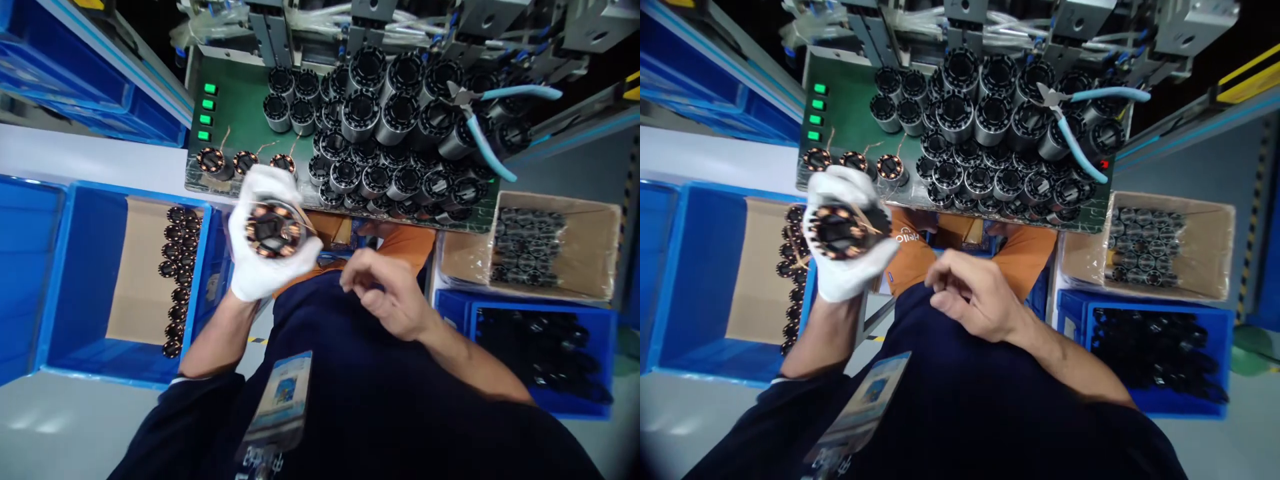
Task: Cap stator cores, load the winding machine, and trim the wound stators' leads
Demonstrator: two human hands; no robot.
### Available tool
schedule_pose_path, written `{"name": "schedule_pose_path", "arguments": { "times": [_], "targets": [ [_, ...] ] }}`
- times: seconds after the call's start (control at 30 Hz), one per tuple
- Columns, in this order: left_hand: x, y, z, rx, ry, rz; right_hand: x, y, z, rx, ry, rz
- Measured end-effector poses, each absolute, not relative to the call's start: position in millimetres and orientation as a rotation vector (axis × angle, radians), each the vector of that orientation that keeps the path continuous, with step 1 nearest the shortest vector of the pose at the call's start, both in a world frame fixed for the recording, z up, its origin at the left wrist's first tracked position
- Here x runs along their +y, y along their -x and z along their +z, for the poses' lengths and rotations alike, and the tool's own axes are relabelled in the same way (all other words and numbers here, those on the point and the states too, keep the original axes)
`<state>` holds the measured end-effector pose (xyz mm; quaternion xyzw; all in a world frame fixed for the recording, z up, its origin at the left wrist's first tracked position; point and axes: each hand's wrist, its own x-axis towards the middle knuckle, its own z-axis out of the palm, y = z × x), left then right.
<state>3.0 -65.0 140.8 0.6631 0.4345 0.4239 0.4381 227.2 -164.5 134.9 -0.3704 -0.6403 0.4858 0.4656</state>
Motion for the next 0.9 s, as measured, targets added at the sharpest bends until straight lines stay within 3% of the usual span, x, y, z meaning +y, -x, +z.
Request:
{"name": "schedule_pose_path", "arguments": {
  "times": [0.13, 0.3, 0.43, 0.6, 0.77, 0.9],
  "targets": [
    [-81, -14, 141, 0.812, -1.778, 1.128, -152, -228, 150, -1.348, 1.062, 1.446],
    [-103, -22, 136, 0.749, -1.248, 0.866, -170, -218, 126, -1.151, 0.904, 1.584],
    [-108, -36, 131, 0.642, -0.595, 0.677, -179, -226, 122, -1.264, 1.023, 1.481],
    [-114, -52, 133, 0.686, -0.552, 0.776, -172, -230, 152, -1.395, 0.939, 1.038],
    [-124, -45, 131, 0.637, -0.564, 0.549, -167, -223, 163, -1.280, 0.708, 1.049],
    [-125, -48, 124, 0.717, -0.459, 0.672, -172, -222, 154, -1.617, 0.837, 1.086]
  ]
}}
